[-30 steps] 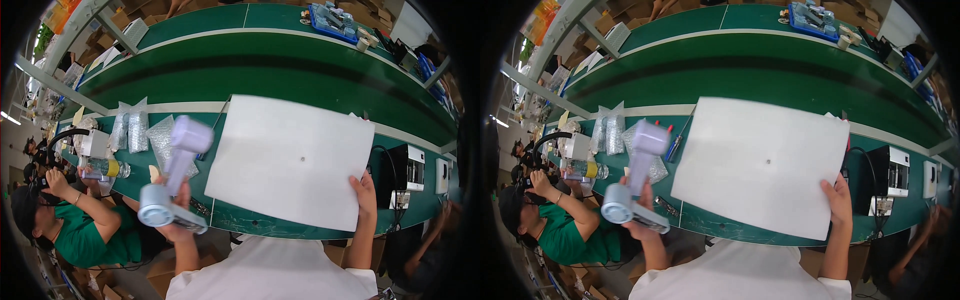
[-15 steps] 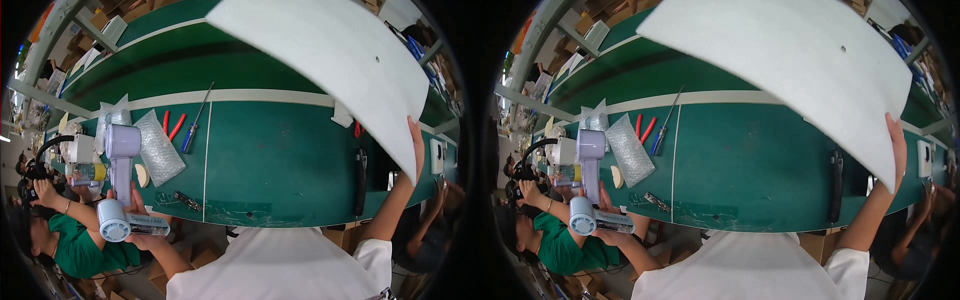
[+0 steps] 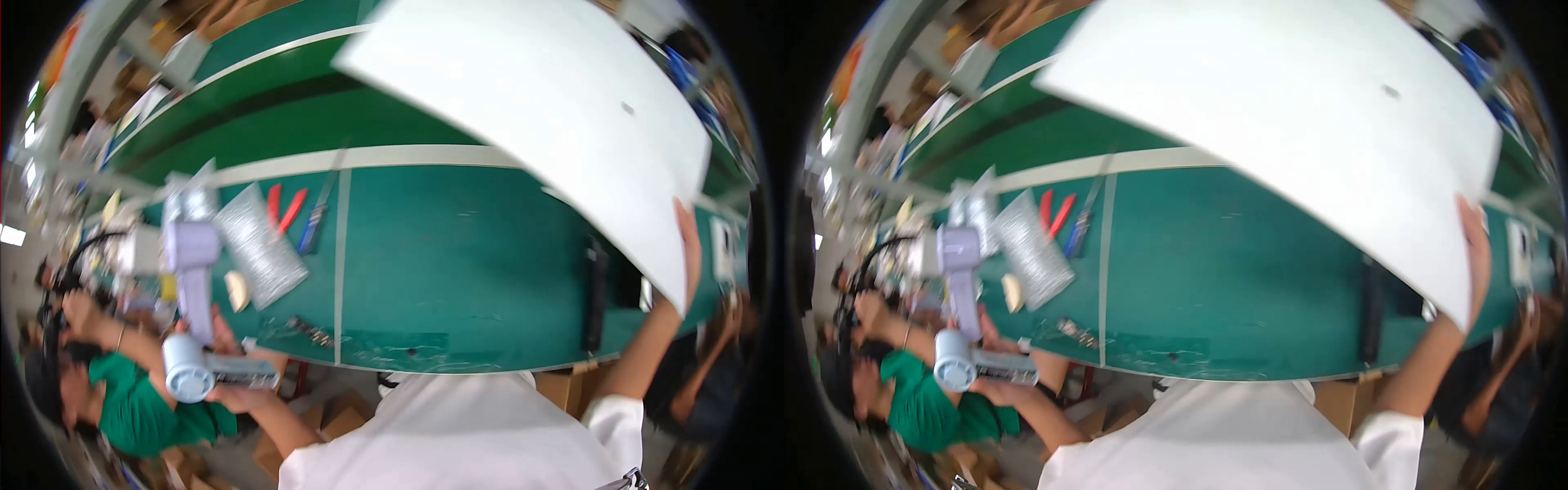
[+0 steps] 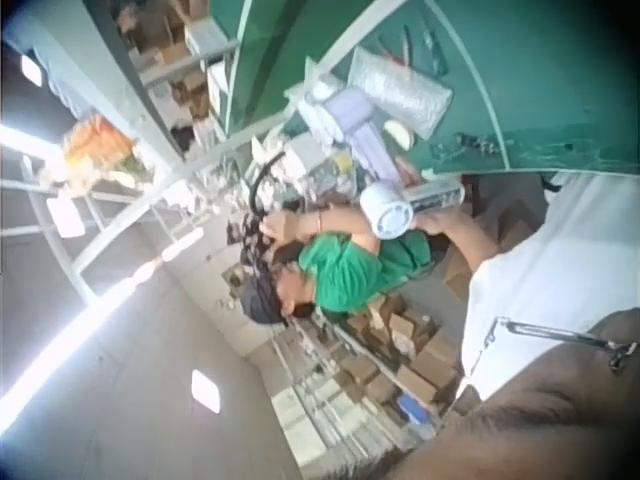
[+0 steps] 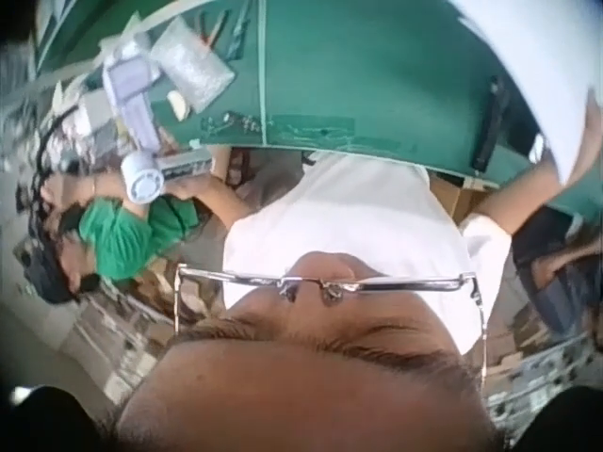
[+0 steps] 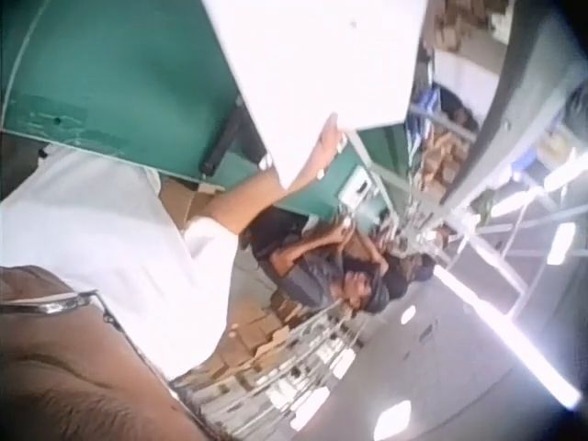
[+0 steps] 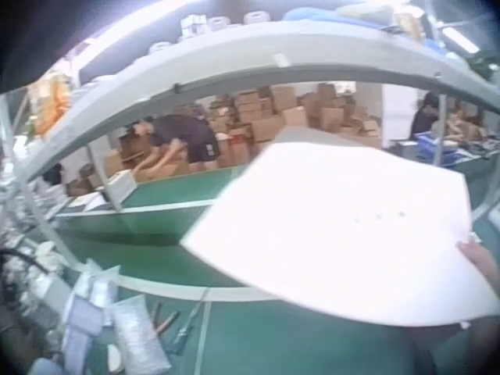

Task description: The person assembles handheld portable fans by combining fan housings, circuit boards, batteries, and fan blades on a production line. The assembly is performed using an electric screwdriver and pliers.

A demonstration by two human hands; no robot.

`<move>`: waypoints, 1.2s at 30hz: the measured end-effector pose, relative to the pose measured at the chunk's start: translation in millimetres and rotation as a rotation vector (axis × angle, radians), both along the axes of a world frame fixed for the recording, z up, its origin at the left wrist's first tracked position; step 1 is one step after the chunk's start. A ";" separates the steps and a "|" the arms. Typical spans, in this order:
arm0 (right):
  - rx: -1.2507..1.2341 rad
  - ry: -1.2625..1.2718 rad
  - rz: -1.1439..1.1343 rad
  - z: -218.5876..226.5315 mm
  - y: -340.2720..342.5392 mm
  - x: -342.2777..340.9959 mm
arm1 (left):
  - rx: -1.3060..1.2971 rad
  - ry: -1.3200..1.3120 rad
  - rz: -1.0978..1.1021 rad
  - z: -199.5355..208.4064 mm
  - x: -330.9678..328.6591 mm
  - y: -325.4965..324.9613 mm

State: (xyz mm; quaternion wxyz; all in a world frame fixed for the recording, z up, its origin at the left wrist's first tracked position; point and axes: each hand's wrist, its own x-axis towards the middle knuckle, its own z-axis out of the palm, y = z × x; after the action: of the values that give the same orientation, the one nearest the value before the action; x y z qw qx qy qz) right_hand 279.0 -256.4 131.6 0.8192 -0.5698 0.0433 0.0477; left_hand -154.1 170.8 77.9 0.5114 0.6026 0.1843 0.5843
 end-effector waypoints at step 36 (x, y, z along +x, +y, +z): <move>-0.865 -1.193 1.093 -36.2 316.2 -203.0 | -0.272 -0.242 0.141 -18.5 -53.3 -28.6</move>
State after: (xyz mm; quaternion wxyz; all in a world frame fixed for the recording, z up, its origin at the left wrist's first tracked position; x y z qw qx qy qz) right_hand 76.0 59.8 95.4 0.2846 -0.6983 -0.6482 0.1061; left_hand -207.5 142.3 59.4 0.5644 0.4391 0.2402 0.6565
